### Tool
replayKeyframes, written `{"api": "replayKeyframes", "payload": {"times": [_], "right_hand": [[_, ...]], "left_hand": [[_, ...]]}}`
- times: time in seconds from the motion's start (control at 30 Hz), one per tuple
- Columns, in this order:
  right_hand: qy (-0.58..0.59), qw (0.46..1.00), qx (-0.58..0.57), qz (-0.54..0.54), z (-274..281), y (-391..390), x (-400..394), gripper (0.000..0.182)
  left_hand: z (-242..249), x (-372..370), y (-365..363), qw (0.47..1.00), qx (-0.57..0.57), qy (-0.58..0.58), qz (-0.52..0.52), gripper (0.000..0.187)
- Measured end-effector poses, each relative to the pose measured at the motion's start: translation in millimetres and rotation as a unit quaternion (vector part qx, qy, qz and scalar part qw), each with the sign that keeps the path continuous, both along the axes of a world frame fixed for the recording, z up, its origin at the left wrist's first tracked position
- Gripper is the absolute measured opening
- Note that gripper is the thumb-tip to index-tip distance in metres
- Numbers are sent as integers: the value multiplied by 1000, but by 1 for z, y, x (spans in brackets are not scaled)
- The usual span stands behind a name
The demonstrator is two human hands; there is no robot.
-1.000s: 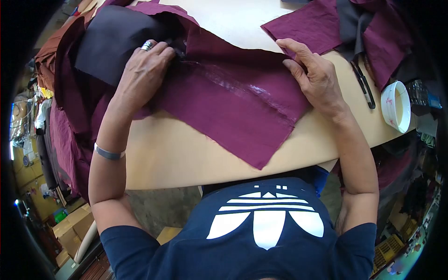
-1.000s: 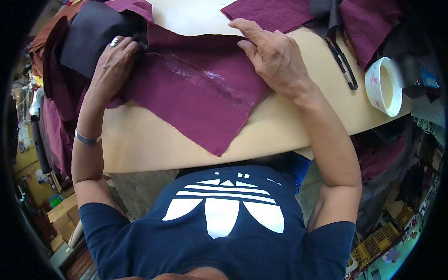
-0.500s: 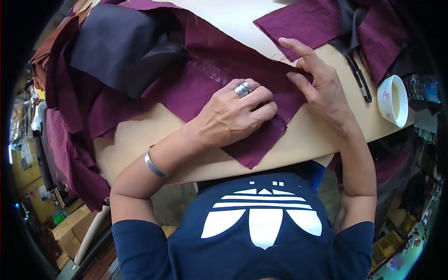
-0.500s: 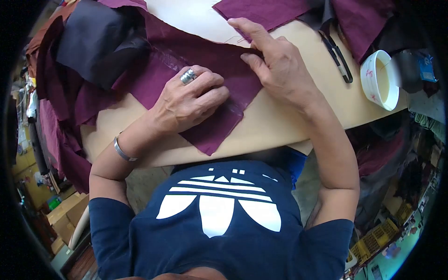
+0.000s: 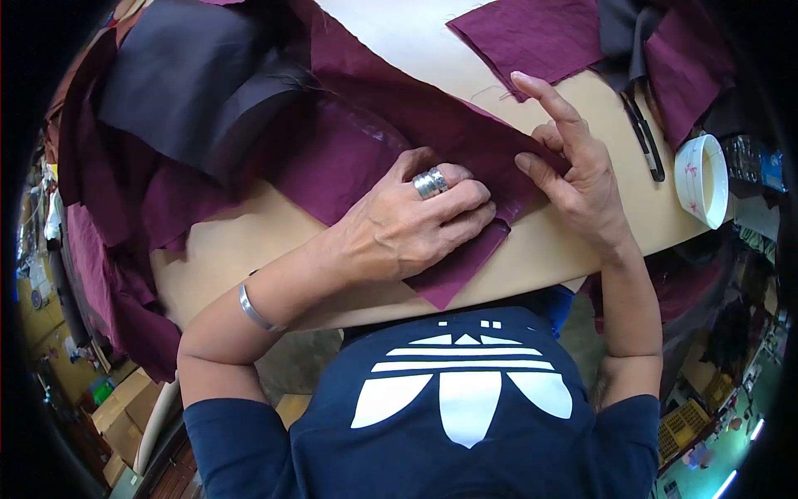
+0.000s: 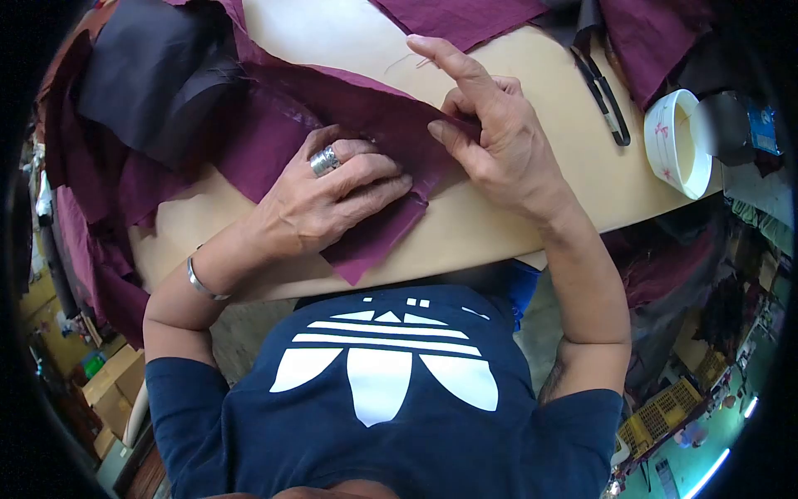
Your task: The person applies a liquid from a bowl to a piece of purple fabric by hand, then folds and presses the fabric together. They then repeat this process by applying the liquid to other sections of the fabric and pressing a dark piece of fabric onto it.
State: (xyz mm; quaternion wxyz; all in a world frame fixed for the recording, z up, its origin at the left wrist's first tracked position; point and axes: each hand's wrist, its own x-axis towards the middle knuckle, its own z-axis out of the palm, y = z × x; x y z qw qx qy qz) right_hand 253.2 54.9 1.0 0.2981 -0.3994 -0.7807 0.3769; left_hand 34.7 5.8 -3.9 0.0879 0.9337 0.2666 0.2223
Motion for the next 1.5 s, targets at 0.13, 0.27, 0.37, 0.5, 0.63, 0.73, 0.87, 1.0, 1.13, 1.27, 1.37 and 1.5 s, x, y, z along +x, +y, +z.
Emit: {"api": "replayKeyframes", "payload": {"times": [0.13, 0.27, 0.37, 0.5, 0.63, 0.73, 0.87, 1.0, 1.13, 1.27, 1.37, 1.5], "right_hand": [[-6, 1000, 13, 12, 5, -5, 1, 74], [5, 1000, -1, -13, 3, -6, 0, 73], [-4, 999, -13, -33, 3, -7, -1, 71], [10, 998, 12, -68, -3, -7, -2, 69], [21, 997, 49, -59, -7, -5, -2, 65], [15, 997, 46, -58, -6, -5, -2, 62], [5, 997, 39, -62, -5, -6, -3, 59], [8, 997, 54, -62, -7, -5, -2, 58], [4, 998, 44, -54, -5, -5, -3, 58], [-70, 996, 40, -27, 9, 1, -1, 57], [-145, 984, 98, -16, 20, 5, -6, 55], [-53, 998, -2, -16, 4, 16, -11, 52]], "left_hand": [[-2, -2, 0, 1000, 13, -6, -19, 33], [-1, -2, 0, 999, 33, 19, -24, 33], [-2, 0, -2, 996, 60, 57, -20, 33], [-1, 0, -2, 998, 51, 43, -15, 37], [1, -1, -6, 996, 47, 72, -1, 41], [2, 0, -7, 995, 48, 86, 1, 44], [0, 0, -11, 990, 91, 111, 9, 47], [8, 3, -19, 989, 70, 131, 12, 50], [10, 2, -20, 994, 23, 103, 2, 50], [2, -2, -19, 994, 54, 74, 64, 49], [2, -1, -19, 992, 35, 54, 107, 46], [2, 1, -21, 991, 3, 32, 133, 42]]}}
